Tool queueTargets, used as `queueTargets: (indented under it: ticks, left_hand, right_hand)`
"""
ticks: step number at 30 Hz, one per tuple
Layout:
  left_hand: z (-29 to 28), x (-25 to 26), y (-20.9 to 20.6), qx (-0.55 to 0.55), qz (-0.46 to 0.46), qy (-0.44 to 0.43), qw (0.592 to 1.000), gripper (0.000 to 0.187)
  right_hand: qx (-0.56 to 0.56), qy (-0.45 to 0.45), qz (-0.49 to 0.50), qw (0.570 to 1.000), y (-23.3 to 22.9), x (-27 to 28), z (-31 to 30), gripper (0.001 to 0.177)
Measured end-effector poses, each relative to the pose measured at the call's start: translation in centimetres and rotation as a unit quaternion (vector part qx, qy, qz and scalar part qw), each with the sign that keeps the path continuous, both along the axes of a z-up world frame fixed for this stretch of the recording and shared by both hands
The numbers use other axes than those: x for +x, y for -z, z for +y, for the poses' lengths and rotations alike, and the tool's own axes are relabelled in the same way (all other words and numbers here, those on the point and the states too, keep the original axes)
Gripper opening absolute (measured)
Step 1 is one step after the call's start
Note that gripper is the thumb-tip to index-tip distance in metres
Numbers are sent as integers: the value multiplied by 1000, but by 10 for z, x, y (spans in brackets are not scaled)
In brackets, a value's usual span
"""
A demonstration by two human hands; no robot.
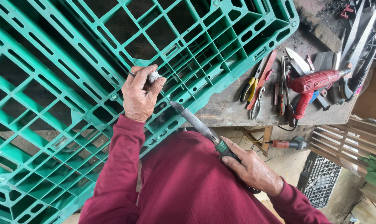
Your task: The person uses a soldering iron to melt and fuse cracks in several green plastic crates on a workbench, handling the tool with their right hand while positioning the crates with their left.
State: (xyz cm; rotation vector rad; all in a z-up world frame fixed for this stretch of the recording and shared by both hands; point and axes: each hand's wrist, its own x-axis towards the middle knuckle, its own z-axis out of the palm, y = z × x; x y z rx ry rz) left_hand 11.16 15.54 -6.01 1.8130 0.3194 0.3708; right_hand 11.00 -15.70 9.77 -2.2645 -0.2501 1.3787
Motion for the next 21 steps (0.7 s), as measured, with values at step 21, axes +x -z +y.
queueTargets:
  ticks: [21]
  left_hand:
    - [0, -1, 4, -31, 3, 7, 999, 36]
  right_hand:
    - [11, -22, -15, 1000, 3, 14, -2, 65]
